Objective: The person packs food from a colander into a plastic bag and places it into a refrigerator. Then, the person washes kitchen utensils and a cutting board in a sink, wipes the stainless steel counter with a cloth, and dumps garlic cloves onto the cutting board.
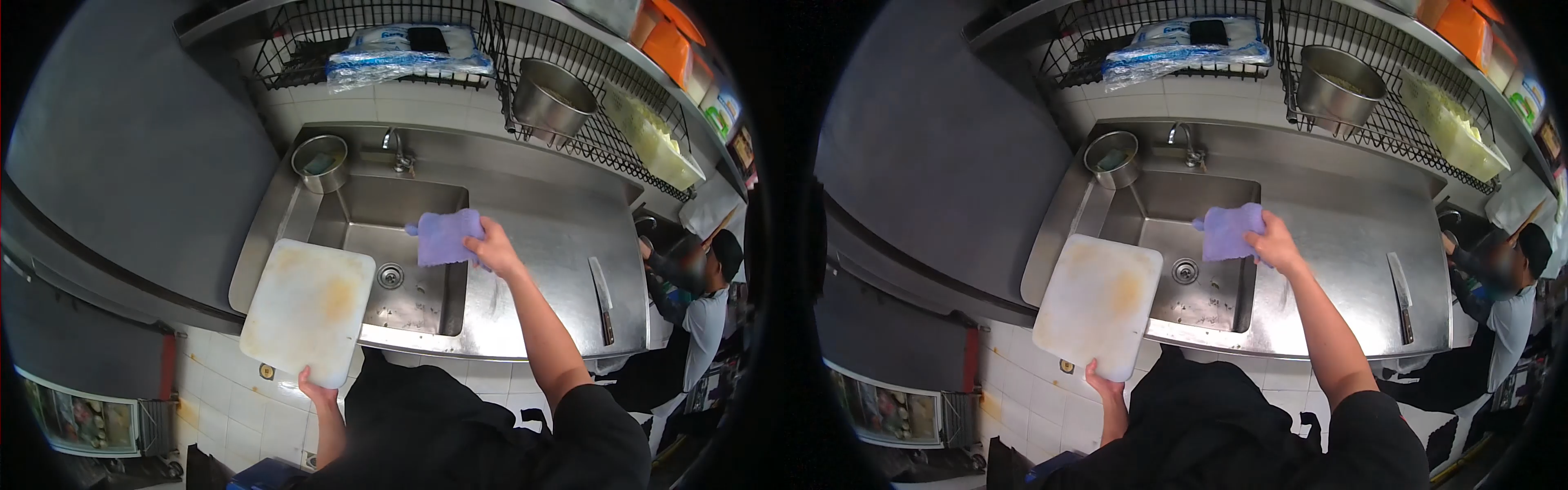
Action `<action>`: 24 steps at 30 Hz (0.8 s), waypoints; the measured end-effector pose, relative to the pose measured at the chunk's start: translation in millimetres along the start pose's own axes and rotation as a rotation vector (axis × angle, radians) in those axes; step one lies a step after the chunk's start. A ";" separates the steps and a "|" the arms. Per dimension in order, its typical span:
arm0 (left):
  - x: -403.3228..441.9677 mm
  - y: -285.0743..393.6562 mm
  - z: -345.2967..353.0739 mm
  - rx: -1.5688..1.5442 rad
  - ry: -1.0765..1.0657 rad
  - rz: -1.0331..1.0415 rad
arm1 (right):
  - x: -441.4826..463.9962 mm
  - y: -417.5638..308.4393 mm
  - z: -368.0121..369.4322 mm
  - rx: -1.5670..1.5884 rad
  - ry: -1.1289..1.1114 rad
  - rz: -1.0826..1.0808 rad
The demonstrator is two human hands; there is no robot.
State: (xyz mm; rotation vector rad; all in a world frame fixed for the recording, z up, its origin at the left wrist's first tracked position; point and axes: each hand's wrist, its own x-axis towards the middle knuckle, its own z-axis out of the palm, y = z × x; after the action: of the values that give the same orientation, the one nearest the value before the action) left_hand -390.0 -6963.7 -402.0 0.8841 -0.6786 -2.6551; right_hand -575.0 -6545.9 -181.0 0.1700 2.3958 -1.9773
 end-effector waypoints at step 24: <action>240.4 -192.3 447.4 1.190 -1.008 0.542 | 169.8 112.5 115.5 -0.606 0.059 0.030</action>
State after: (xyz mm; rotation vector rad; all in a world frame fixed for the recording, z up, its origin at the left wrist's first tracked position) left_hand -872.6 -6735.0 -302.9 -0.5837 -2.3693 -1.8386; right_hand -737.4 -6627.2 -328.9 0.2399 2.8698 -1.1640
